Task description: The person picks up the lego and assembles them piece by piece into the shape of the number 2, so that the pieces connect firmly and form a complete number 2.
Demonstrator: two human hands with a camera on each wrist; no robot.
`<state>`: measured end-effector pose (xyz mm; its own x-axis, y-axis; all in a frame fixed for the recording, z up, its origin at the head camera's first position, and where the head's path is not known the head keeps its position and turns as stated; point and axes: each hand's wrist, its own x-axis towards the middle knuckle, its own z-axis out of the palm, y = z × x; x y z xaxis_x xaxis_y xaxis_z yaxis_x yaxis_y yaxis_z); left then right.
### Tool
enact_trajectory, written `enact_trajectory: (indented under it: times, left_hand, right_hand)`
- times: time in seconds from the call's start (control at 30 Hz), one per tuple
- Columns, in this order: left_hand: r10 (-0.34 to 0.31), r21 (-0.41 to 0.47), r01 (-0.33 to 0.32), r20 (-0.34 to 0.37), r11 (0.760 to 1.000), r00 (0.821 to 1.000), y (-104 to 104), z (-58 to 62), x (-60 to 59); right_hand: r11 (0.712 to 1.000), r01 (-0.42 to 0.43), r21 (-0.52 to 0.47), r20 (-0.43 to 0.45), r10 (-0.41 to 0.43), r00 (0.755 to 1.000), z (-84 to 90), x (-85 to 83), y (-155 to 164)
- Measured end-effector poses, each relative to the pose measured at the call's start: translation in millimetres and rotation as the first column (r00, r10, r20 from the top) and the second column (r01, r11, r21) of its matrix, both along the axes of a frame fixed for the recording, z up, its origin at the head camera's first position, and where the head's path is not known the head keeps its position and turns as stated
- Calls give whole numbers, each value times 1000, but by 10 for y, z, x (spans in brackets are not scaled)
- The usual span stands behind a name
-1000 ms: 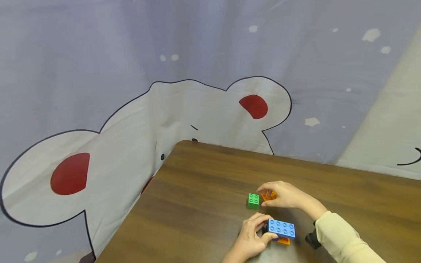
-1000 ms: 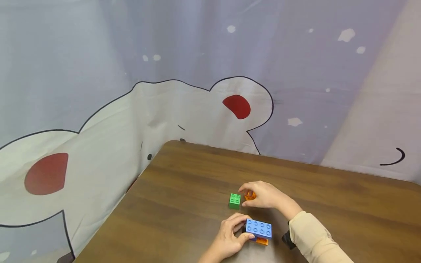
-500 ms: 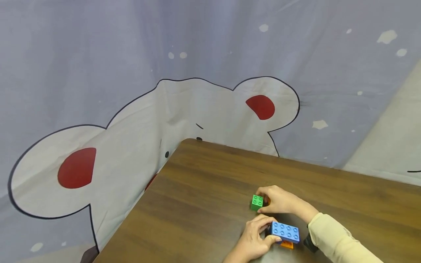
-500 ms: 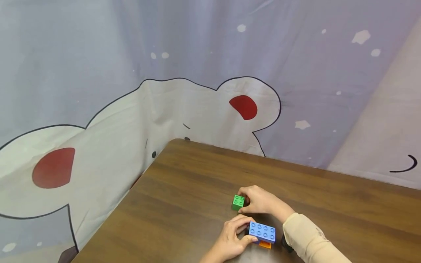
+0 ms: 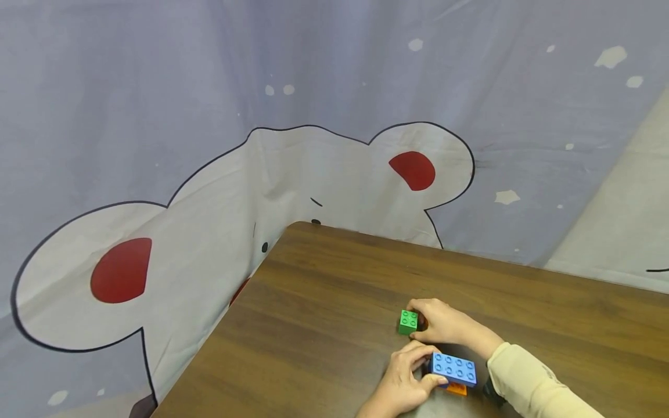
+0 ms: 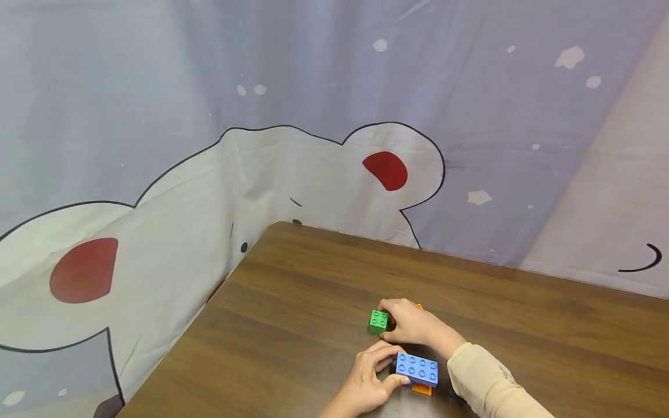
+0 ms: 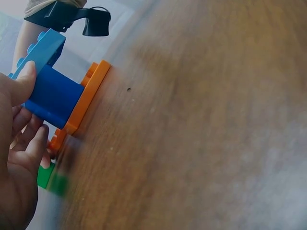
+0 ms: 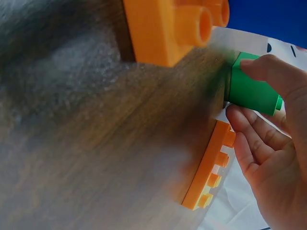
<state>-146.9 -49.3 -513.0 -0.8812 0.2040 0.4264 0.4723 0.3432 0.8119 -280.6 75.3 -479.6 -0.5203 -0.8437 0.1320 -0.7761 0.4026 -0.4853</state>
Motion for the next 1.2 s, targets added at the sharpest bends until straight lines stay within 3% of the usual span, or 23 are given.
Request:
enact_trajectory:
  times: [0.2,0.6,0.97,1.2]
  left_hand:
    - [3,28,-3,17,1000,1000,18,33,23]
    - [-30,35,29,29,999,999,25,-48,-22]
    - [-41,48,40,1,998,999,8,-25,-17]
    - [-31,43,28,68,999,997,1,-25,-17]
  right_hand:
    - [1000,3,-5,-23,-3,1000,8,23,8]
    - [999,21,-33,-44,-23,999,16,16,87]
    - [997,66,-31,-101,-68,992,57,7,161]
    - [997,80,-21,-122,-82,989,141,29,228]
